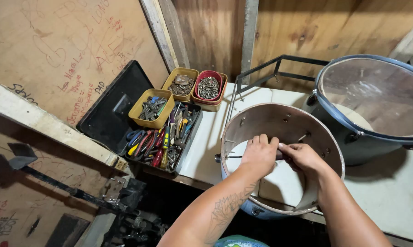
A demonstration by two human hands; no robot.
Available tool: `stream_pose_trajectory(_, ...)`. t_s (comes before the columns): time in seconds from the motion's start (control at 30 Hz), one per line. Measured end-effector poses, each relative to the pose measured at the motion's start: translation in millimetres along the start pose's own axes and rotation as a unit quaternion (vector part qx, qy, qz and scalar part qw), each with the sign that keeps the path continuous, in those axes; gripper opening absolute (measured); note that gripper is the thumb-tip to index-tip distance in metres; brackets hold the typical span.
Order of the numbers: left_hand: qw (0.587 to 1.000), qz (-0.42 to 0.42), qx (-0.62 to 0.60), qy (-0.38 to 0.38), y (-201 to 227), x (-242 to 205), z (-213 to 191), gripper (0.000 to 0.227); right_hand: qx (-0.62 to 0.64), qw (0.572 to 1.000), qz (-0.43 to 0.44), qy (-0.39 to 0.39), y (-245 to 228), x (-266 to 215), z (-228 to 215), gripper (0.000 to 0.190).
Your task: The person uses a screwdriver to tighten bolts on a drum shell. They then select bolts and washers from containers and insert them into the drum shell, securing them with the screwdriver.
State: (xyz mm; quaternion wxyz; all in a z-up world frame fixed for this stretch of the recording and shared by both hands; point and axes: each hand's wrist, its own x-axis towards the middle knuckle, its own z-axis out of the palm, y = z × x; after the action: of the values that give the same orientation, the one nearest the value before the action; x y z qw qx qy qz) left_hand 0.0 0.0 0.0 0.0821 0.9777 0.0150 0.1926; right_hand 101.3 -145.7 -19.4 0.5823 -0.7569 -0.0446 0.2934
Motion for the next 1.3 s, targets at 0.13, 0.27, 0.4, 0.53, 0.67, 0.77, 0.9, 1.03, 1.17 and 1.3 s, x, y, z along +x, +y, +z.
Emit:
stream_pose_trajectory(0.13, 0.985, -0.033, -0.064, -0.154, 9, 5, -19, 0.056, 0.005, 0.998, -0.048, -0.037, -11, -9, 5, 0.037)
stream_pose_trajectory(0.27, 0.984, -0.030, -0.056, -0.169, 0, 7, 19, 0.040, -0.002, 0.997, -0.063, -0.039, -10, -8, 5, 0.048)
stream_pose_trajectory(0.4, 1.000, 0.004, 0.016, 0.006, -6, 0, 42, 0.027, 0.109, 0.994, -0.016, 0.016, -17, -10, 10, 0.048)
stream_pose_trajectory(0.53, 0.981, 0.033, 0.048, 0.184, -7, 4, 50, 0.008, -0.235, 0.968, 0.063, 0.063, -12, -2, 1, 0.071)
stream_pose_trajectory(0.67, 0.992, 0.023, 0.019, 0.119, -5, 2, 18, 0.023, -0.066, 0.997, -0.004, 0.037, 2, 7, 2, 0.035)
stream_pose_trajectory(0.77, 0.997, -0.018, -0.045, -0.067, 2, 5, -5, 0.047, 0.010, 0.999, -0.035, -0.006, -4, -1, 0, 0.037)
stream_pose_trajectory(0.9, 0.987, -0.017, -0.057, -0.148, -1, 9, 13, 0.045, 0.000, 0.996, -0.086, -0.015, -3, 6, -5, 0.051)
stream_pose_trajectory(1.03, 0.994, -0.020, -0.040, -0.100, -8, 6, 32, 0.033, 0.107, 0.994, -0.035, 0.005, -32, -25, 9, 0.065)
stream_pose_trajectory(1.17, 0.987, 0.011, 0.026, 0.156, -14, 6, 58, 0.009, -0.115, 0.989, 0.040, 0.088, -18, -8, 2, 0.056)
stream_pose_trajectory(1.3, 0.999, -0.003, -0.026, -0.037, -3, 3, 1, 0.040, 0.005, 0.999, 0.000, 0.037, 4, 5, -2, 0.037)
